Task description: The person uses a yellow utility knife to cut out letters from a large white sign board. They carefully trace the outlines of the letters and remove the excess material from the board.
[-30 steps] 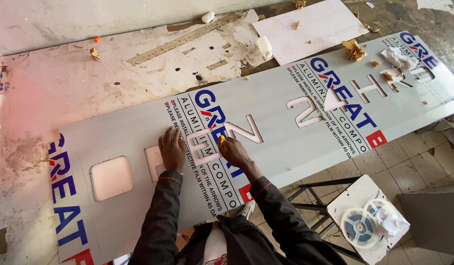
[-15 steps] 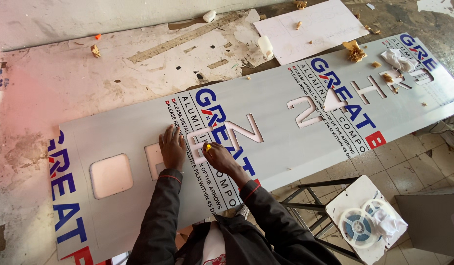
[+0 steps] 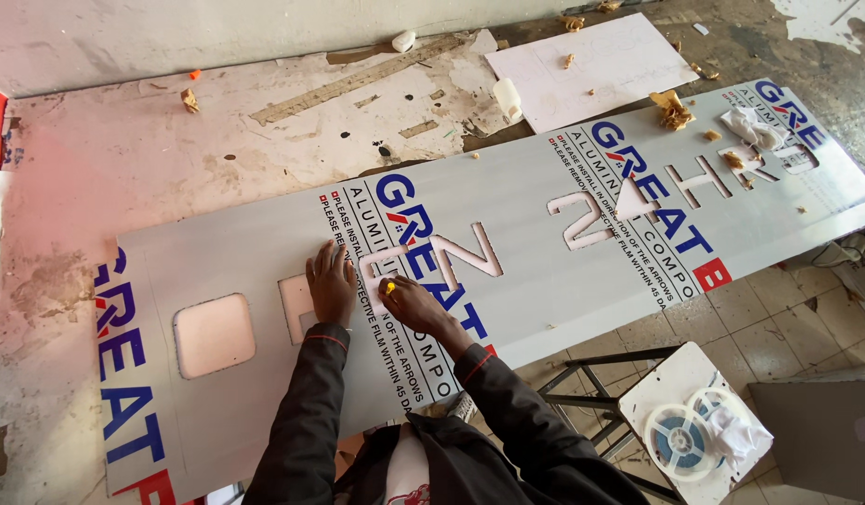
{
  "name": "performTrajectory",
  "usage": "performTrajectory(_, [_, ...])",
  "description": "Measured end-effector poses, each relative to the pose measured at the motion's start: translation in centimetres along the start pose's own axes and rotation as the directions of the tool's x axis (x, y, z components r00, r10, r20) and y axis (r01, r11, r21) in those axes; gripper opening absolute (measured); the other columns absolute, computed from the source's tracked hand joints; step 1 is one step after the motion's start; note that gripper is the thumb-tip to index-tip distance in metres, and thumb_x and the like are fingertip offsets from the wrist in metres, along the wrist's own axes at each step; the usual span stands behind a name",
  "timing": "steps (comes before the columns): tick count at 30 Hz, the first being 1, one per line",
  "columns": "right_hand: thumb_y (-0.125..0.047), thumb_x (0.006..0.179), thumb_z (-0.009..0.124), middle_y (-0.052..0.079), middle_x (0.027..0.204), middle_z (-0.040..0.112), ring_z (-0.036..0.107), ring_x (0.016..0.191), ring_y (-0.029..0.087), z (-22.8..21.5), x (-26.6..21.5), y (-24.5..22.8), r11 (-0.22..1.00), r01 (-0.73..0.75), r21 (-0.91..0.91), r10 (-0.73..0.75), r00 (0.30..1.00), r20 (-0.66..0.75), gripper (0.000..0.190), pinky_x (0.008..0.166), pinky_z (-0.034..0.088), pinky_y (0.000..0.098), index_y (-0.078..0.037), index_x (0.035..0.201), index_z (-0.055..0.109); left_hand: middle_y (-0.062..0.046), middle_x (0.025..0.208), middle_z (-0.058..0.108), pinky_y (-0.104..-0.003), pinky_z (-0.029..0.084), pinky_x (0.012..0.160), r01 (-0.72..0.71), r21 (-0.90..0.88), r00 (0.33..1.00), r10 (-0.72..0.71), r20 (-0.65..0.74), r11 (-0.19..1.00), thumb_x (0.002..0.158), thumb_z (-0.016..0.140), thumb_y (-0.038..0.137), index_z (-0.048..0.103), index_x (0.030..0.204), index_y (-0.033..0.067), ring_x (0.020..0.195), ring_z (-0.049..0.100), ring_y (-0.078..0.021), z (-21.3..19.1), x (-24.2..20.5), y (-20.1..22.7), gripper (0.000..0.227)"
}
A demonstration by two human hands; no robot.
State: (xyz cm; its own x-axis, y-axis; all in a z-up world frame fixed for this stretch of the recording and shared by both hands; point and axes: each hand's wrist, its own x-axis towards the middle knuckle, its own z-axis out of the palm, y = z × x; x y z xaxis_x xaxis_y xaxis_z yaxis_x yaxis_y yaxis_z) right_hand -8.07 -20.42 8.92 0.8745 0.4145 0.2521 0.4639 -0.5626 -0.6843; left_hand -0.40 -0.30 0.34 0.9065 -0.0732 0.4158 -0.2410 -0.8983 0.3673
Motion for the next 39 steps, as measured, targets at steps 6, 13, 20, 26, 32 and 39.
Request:
performTrajectory(6, [-0.021, 0.115, 0.06, 0.022, 0.089, 0.068, 0.071, 0.089, 0.048, -1.4, -0.1, -1.5, 0.992, -0.09, 0.09, 0.089, 0.996, 0.013, 0.014, 0.079, 0.058, 0.0571, -0.008, 0.109, 0.064, -0.012, 0.165, 0.064, -0.062, 0.037, 0.132, 0.01, -0.011, 1.0, -0.009, 0.013, 1.0, 0.117, 0.061, 0.028, 0.071, 0.155, 0.017, 0.159, 0.056, -0.0296, -0.2, 0.0, 0.1, 0.04])
performTrajectory(13, [-0.028, 0.119, 0.058, 0.022, 0.092, 0.072, 0.073, 0.092, 0.047, -0.9, 1.0, -0.6, 0.998, -0.056, -0.005, 0.056, 0.997, 0.061, 0.029, 0.085, 0.059, 0.0565, -0.006, 0.1, 0.062, -0.011, 0.162, 0.066, -0.061, 0.037, 0.131, 0.011, -0.027, 1.0, -0.012, -0.016, 1.0, 0.117, 0.061, 0.027, 0.074, 0.151, 0.0173, 0.157, 0.058, -0.0292, 0.2, 0.0, 0.0, 0.038])
performTrajectory(20, [-0.03, 0.115, 0.061, 0.027, 0.09, 0.073, 0.073, 0.09, 0.055, -0.4, 3.5, 1.0, 0.989, -0.125, -0.077, 0.134, 0.982, 0.133, 0.037, 0.083, 0.058, 0.0634, 0.001, 0.094, 0.065, -0.01, 0.163, 0.066, -0.06, 0.038, 0.131, -0.002, -0.019, 1.0, 0.002, -0.029, 1.0, 0.115, 0.063, 0.028, 0.074, 0.151, 0.0177, 0.157, 0.057, -0.0275, 0.3, -0.1, -0.1, 0.039])
performTrajectory(26, [-0.036, 0.116, 0.057, 0.031, 0.098, 0.077, 0.075, 0.095, 0.059, -0.4, 5.4, 2.7, 0.97, -0.243, -0.014, 0.241, 0.951, 0.192, 0.039, 0.085, 0.058, 0.0665, -0.001, 0.106, 0.069, -0.009, 0.164, 0.065, -0.06, 0.038, 0.132, 0.004, -0.014, 0.999, -0.004, -0.033, 1.0, 0.116, 0.061, 0.029, 0.073, 0.152, 0.0186, 0.157, 0.057, -0.0273, 0.6, -0.1, -0.3, 0.039])
performTrajectory(32, [-0.024, 0.111, 0.059, 0.032, 0.095, 0.077, 0.078, 0.087, 0.058, 2.0, 6.3, 6.5, 0.981, -0.139, -0.135, 0.162, 0.971, 0.178, 0.025, 0.079, 0.062, 0.0635, -0.001, 0.108, 0.069, -0.011, 0.162, 0.066, -0.061, 0.04, 0.13, -0.013, -0.024, 1.0, 0.012, -0.024, 1.0, 0.115, 0.061, 0.028, 0.073, 0.151, 0.0176, 0.155, 0.059, -0.0292, -0.4, 0.2, -0.4, 0.039])
performTrajectory(39, [-0.033, 0.114, 0.06, 0.031, 0.092, 0.078, 0.077, 0.091, 0.059, 2.2, 6.1, 6.4, 0.95, -0.296, 0.095, 0.291, 0.954, 0.067, 0.033, 0.079, 0.06, 0.0658, -0.001, 0.109, 0.066, -0.011, 0.162, 0.065, -0.062, 0.04, 0.13, -0.01, -0.008, 1.0, 0.01, -0.005, 1.0, 0.114, 0.062, 0.027, 0.073, 0.152, 0.0172, 0.156, 0.058, -0.0299, 0.0, 0.1, -0.2, 0.04])
